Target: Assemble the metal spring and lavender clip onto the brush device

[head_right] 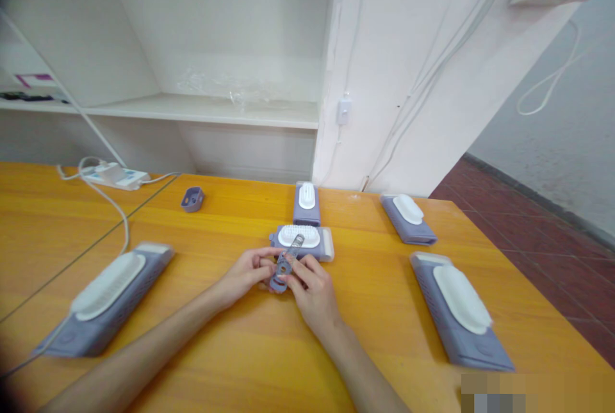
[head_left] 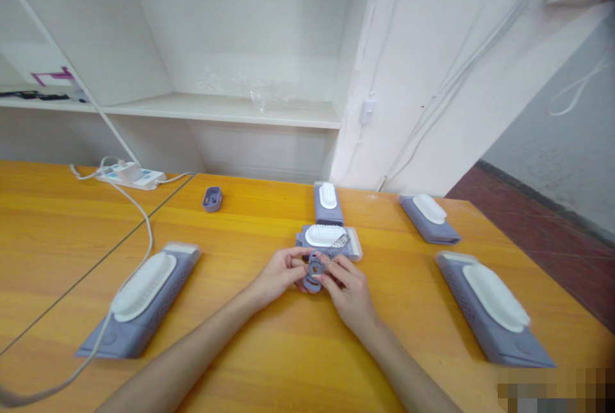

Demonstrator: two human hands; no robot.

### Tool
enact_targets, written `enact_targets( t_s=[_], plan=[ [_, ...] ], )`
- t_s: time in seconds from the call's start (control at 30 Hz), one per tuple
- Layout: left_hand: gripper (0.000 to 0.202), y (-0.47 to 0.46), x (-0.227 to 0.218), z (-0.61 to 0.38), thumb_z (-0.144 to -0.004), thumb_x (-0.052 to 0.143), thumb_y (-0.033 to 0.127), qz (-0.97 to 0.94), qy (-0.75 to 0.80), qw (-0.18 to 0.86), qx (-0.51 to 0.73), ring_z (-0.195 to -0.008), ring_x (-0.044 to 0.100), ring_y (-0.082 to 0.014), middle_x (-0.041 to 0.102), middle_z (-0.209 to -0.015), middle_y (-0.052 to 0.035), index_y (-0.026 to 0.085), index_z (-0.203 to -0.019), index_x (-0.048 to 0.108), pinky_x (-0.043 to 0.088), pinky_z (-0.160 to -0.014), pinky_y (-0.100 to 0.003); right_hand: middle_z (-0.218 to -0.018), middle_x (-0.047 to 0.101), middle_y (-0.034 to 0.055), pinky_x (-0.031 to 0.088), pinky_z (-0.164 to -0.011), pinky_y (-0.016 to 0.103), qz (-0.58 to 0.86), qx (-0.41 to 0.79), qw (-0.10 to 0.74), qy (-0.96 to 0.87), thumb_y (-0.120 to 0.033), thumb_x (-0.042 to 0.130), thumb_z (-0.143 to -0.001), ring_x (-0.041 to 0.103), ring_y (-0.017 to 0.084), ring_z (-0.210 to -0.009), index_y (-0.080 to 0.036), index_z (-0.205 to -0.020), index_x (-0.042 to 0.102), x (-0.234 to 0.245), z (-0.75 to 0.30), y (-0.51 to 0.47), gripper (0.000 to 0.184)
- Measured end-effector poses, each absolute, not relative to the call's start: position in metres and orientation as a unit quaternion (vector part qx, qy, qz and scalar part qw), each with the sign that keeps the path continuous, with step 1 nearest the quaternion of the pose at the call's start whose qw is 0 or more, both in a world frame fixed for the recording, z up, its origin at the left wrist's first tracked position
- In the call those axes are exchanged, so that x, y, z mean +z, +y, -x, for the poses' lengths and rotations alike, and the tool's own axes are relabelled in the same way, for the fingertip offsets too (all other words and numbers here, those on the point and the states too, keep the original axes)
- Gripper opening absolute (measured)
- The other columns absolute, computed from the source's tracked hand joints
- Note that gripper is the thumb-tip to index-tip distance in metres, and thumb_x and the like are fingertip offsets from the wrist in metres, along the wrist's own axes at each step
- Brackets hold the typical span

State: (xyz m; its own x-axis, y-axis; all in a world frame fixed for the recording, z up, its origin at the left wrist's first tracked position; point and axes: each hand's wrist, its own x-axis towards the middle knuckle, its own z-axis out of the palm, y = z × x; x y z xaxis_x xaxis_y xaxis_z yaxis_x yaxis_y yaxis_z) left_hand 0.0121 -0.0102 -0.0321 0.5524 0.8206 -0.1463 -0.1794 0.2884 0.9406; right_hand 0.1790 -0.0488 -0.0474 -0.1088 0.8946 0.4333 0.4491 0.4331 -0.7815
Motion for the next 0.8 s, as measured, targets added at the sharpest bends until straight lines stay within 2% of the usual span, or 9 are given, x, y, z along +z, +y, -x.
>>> enact_targets(
  t_s=[0.23, 0.43, 0.8],
  plan=[
    [0.049, -0.0094, -0.0341, -0.0111, -0.071, 0.065, 0.029, -0.501, 0.333, 0.727, 0.33, -0.054, 0.065, -0.0167, 0.069, -0.065, -0.0078, 0.011, -0.114, 0.053, 0.05, -0.051, -0.023, -0.08, 0.054, 0.005, 0.047, -0.068, 0.028, 0.474, 0.203, 0.474, -0.714, -0.029, 0.053, -0.082, 0.053, 0.016, -0.073, -0.026, -0.108, 0.062, -0.049, -0.1781, -0.0503, 0.027],
    [0.051, -0.0095, -0.0337, -0.0101, -0.073, 0.063, 0.033, -0.508, 0.329, 0.727, 0.325, -0.056, 0.066, -0.0184, 0.07, -0.069, -0.0103, 0.011, -0.117, 0.05, 0.049, -0.05, -0.023, -0.082, 0.053, 0.0045, 0.047, -0.067, 0.027, 0.457, 0.191, 0.466, -0.733, -0.023, 0.05, -0.084, 0.054, 0.015, -0.073, -0.026, -0.117, 0.055, -0.0505, -0.1798, -0.0506, 0.033],
    [0.05, -0.0085, -0.0334, -0.009, -0.072, 0.064, 0.033, -0.506, 0.318, 0.728, 0.335, -0.054, 0.065, -0.0169, 0.069, -0.068, -0.01, 0.012, -0.114, 0.05, 0.048, -0.047, -0.021, -0.08, 0.061, 0.0047, 0.048, -0.069, 0.028, 0.476, 0.239, 0.481, -0.697, -0.025, 0.052, -0.082, 0.057, 0.017, -0.074, -0.022, -0.112, 0.059, -0.044, -0.1765, -0.0489, 0.03]
  ],
)
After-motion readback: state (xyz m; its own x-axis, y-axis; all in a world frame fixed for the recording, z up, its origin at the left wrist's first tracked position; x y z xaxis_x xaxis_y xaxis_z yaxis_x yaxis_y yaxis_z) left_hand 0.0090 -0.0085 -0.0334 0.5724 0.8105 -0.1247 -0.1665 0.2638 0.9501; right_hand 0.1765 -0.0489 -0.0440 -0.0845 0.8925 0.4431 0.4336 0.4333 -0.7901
